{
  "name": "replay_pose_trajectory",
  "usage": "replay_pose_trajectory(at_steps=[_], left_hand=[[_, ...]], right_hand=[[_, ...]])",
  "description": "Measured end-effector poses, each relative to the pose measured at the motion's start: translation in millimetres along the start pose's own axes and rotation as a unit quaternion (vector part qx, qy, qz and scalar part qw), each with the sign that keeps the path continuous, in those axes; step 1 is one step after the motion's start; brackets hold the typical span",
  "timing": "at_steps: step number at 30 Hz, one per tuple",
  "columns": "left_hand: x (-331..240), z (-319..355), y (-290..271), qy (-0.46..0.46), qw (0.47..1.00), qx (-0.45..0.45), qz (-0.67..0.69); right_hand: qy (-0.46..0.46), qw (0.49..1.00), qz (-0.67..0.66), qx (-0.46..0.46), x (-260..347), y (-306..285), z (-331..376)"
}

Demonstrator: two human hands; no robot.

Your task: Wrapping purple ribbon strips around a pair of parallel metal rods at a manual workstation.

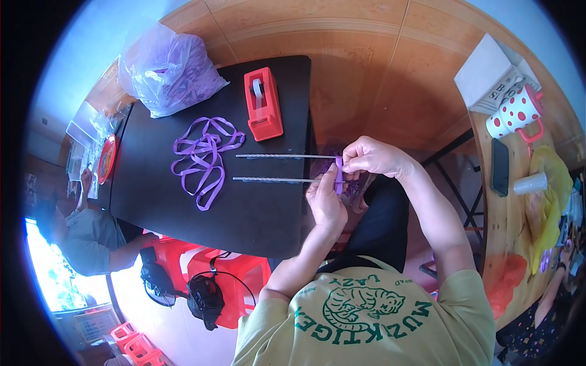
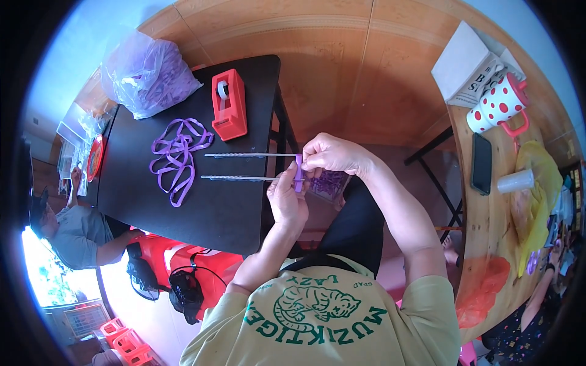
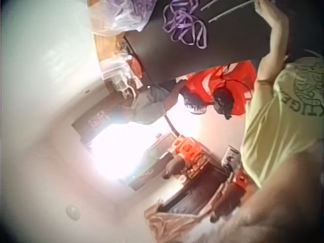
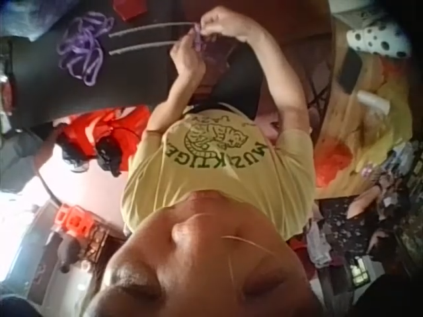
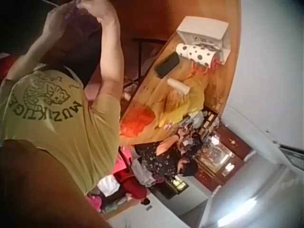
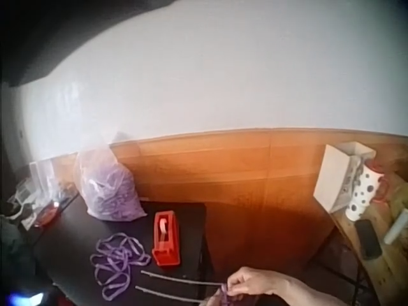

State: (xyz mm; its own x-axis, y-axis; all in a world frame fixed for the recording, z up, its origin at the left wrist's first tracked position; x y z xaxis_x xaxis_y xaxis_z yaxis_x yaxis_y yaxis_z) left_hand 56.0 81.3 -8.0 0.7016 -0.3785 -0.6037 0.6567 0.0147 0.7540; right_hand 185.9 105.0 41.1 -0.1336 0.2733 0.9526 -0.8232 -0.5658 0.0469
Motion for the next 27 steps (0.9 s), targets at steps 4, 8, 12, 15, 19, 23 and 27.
replay_pose_trajectory(at_steps=[4,8,12,15,19,23,27], left_hand=[[3.7,-3.0,-10.3,0.004,1.000,-0.017,-0.023],[2.5,-2.3,-9.9,-0.011,0.999,-0.017,-0.045],[-1.6,0.8,-4.7,0.006,0.998,-0.042,-0.046],[-1.9,0.6,-6.8,0.006,0.997,-0.044,-0.061],[-2.2,5.3,-9.3,-0.002,0.999,-0.029,-0.044],[-6.4,14.6,-6.1,-0.027,0.999,0.031,-0.001],[-8.4,18.6,-7.8,-0.043,0.997,0.048,-0.036]], right_hand=[[-0.008,1.000,0.029,0.003,-2.8,-4.3,1.4],[-0.023,0.998,0.042,0.048,-7.3,-5.6,-2.3],[-0.087,0.987,0.064,0.117,-23.2,-12.5,-25.6],[-0.141,0.974,0.032,0.175,-28.9,-12.5,-46.0],[-0.161,0.954,-0.044,0.248,-34.7,-10.1,-66.1],[-0.204,0.940,-0.099,0.255,-36.7,-5.6,-73.1],[-0.211,0.938,-0.136,0.239,-37.1,-1.7,-75.9]])
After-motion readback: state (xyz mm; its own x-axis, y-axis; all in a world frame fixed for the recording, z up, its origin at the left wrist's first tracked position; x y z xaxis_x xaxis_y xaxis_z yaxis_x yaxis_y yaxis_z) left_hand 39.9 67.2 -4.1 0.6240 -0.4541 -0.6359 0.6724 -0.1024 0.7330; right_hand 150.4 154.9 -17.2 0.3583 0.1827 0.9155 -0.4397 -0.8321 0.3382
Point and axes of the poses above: each hand's wrist, its own z-axis away from the middle knuckle, its own y-axis out of the palm, x = y × z, the point moved 5 cm from there along -z, towards the middle knuckle, and after that the axes turned 11 degrees about x, right-handed, at the moved point
